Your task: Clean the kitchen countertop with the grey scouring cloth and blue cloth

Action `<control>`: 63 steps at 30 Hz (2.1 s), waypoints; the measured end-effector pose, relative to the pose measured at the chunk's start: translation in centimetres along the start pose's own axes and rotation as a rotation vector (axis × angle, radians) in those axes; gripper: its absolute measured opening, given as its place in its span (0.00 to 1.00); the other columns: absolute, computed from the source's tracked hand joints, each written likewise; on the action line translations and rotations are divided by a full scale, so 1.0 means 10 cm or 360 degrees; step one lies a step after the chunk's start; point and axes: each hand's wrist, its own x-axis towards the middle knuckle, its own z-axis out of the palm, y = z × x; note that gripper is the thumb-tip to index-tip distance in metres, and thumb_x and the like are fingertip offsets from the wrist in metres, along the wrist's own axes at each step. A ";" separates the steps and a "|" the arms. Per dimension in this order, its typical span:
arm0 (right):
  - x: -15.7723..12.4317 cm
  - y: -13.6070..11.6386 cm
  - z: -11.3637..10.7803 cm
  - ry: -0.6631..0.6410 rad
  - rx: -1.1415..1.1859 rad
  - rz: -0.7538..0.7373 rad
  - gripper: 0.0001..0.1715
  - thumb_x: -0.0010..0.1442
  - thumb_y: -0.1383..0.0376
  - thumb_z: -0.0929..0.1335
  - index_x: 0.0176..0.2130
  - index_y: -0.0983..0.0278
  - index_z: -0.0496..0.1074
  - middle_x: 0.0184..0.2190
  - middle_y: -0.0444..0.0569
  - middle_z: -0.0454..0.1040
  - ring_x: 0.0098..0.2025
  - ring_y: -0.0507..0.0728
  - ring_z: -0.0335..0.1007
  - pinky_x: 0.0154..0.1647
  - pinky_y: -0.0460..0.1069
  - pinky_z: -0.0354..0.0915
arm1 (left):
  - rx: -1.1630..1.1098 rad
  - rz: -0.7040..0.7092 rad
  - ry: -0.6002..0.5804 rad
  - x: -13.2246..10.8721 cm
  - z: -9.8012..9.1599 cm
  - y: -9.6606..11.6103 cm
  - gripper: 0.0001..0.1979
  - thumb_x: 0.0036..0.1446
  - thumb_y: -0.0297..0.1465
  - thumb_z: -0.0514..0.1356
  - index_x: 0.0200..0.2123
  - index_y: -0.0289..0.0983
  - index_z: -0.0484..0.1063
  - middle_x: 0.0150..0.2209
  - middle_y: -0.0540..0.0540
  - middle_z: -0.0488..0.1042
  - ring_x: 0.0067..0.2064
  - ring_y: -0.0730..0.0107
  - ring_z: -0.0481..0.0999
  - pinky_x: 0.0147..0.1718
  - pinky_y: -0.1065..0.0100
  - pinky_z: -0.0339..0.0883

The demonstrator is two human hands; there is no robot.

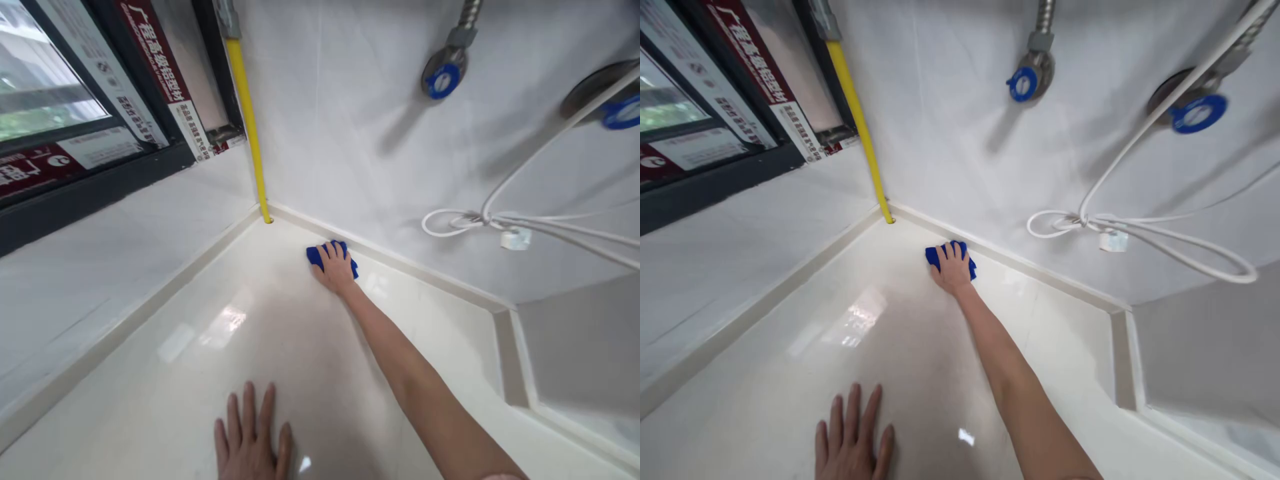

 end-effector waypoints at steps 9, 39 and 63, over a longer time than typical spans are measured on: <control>0.14 -0.21 0.05 -0.0113 0.0229 -0.0294 0.36 0.72 0.50 0.60 0.72 0.58 0.55 0.76 0.50 0.50 0.77 0.68 0.36 0.74 0.69 0.36 | 0.0098 -0.0012 -0.0139 0.03 -0.18 0.04 0.37 0.64 0.44 0.51 0.74 0.48 0.45 0.77 0.45 0.44 0.78 0.46 0.30 0.72 0.32 0.42; -5.31 0.46 -0.09 0.0907 0.0734 0.0219 0.25 0.69 0.67 0.61 0.61 0.54 0.72 0.58 0.51 0.77 0.58 0.63 0.76 0.57 0.58 0.77 | 0.0036 -0.0089 -0.0110 0.20 -0.55 0.46 0.31 0.67 0.38 0.46 0.68 0.29 0.62 0.73 0.30 0.57 0.75 0.37 0.50 0.71 0.39 0.50; -6.32 1.04 0.17 0.0917 0.0321 -0.0015 0.25 0.65 0.67 0.64 0.60 0.59 0.73 0.60 0.54 0.75 0.59 0.63 0.76 0.53 0.57 0.78 | -0.0026 0.1191 -0.0532 -0.52 -0.68 0.70 0.49 0.43 0.21 0.57 0.71 0.48 0.57 0.74 0.50 0.56 0.77 0.38 0.38 0.71 0.26 0.34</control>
